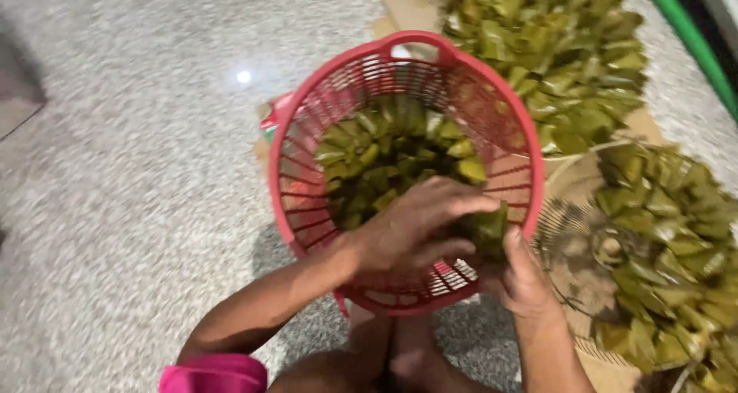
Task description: Organizing and arranging leaf-wrapped cakes from a red plastic basket into circular woven trays on the floor.
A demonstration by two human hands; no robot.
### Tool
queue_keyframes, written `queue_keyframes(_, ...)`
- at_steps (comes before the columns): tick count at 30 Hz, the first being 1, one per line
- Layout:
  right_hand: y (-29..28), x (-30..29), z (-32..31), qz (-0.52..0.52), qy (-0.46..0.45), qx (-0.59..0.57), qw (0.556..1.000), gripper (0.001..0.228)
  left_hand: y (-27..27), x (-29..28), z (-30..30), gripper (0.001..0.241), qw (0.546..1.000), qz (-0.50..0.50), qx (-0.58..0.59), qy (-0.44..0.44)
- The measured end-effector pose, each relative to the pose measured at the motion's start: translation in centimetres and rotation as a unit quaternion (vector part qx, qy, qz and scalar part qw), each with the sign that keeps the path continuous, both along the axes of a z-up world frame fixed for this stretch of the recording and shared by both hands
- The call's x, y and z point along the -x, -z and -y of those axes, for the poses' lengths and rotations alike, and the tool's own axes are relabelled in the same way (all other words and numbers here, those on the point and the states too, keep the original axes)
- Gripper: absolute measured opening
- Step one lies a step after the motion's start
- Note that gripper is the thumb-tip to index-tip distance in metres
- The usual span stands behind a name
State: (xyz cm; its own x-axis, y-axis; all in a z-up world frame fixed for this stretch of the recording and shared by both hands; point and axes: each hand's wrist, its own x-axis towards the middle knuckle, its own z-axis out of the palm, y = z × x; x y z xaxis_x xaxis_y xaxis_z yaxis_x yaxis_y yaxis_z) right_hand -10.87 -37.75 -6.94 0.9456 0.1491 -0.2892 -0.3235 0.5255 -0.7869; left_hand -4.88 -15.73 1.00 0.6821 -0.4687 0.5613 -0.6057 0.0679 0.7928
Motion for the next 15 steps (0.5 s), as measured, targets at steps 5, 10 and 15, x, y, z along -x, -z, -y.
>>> queue_keyframes(5, -5.9, -4.7, -6.1, 0.030, -0.107, 0.197, 0.974, 0.047, 0.6, -1.4, -5.0, 0.035, 0.991, -0.129, 0.020, -0.042)
queue_keyframes(10, -6.9, -8.5, -11.9, 0.080, -0.092, 0.207, 0.971, 0.043, 3.4, -2.7, -8.6, 0.030, 0.976, -0.172, 0.082, -0.101)
queue_keyframes(15, -6.6, -11.9, -14.7, 0.179, -0.135, 0.335, 0.915, 0.046, 5.3, -3.5, -11.5, 0.030, 0.950, -0.212, 0.127, -0.192)
